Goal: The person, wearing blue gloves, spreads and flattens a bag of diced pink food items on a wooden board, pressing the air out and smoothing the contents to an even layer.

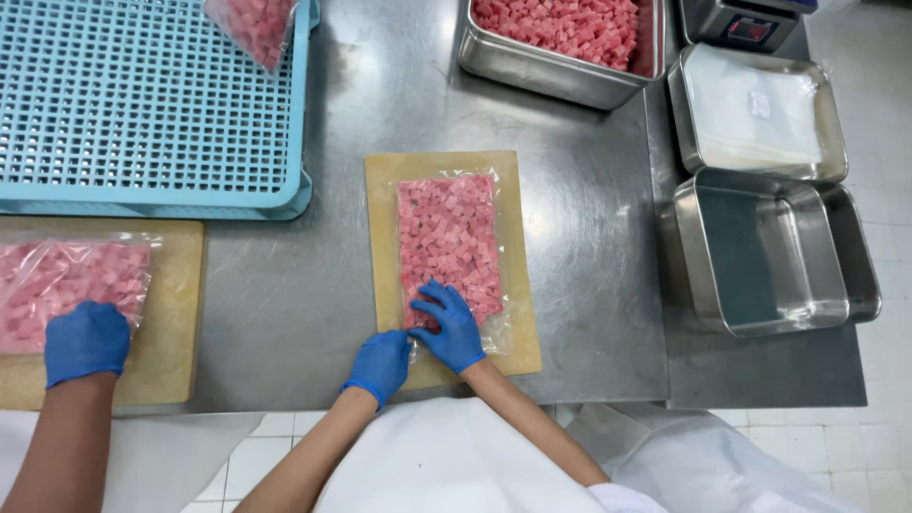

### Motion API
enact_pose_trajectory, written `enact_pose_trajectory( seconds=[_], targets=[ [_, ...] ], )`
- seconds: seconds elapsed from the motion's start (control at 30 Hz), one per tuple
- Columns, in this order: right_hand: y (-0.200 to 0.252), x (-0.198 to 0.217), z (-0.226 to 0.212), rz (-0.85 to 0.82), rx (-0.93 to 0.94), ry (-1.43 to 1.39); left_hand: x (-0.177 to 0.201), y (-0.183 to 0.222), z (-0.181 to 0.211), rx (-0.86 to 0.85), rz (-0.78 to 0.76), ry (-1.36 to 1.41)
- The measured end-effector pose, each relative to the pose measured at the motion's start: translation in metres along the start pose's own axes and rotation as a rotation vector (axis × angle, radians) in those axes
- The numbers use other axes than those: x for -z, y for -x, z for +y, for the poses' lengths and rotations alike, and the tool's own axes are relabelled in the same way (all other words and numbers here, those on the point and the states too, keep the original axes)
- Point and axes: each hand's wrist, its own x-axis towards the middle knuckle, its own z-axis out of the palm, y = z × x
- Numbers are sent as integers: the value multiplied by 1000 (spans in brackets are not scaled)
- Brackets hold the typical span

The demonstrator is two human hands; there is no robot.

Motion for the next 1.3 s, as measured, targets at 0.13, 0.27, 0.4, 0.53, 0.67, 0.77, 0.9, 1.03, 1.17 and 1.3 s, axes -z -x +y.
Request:
enact_pose_trajectory(
  seconds=[0.13,0.27,0.4,0.53,0.67,0.77,0.9,1.03,1.17,1.3],
  targets=[
    [4,14,-4,-79,22,36,28,7,6,12,-91,-50],
    [8,36,1,-45,141,218,101,-43,49,-13,199,-246],
    [17,34,-2,-289,58,398,109,-122,77,-191,384,-179],
    [14,35,-3,-320,43,456,115,-161,77,-160,357,-212],
    [10,36,2,-322,41,467,117,-169,74,-180,321,-200],
    [18,44,1,-345,25,396,105,-168,62,-156,317,-262],
    [16,53,8,-306,-72,432,110,-171,63,-149,272,-301],
    [20,56,10,-276,-45,359,98,-176,57,-120,253,-358],
    [31,69,28,-235,-38,261,100,-140,83,-198,272,-377],
    [40,69,43,-220,-82,331,71,-114,95,-364,167,-355]
  ],
)
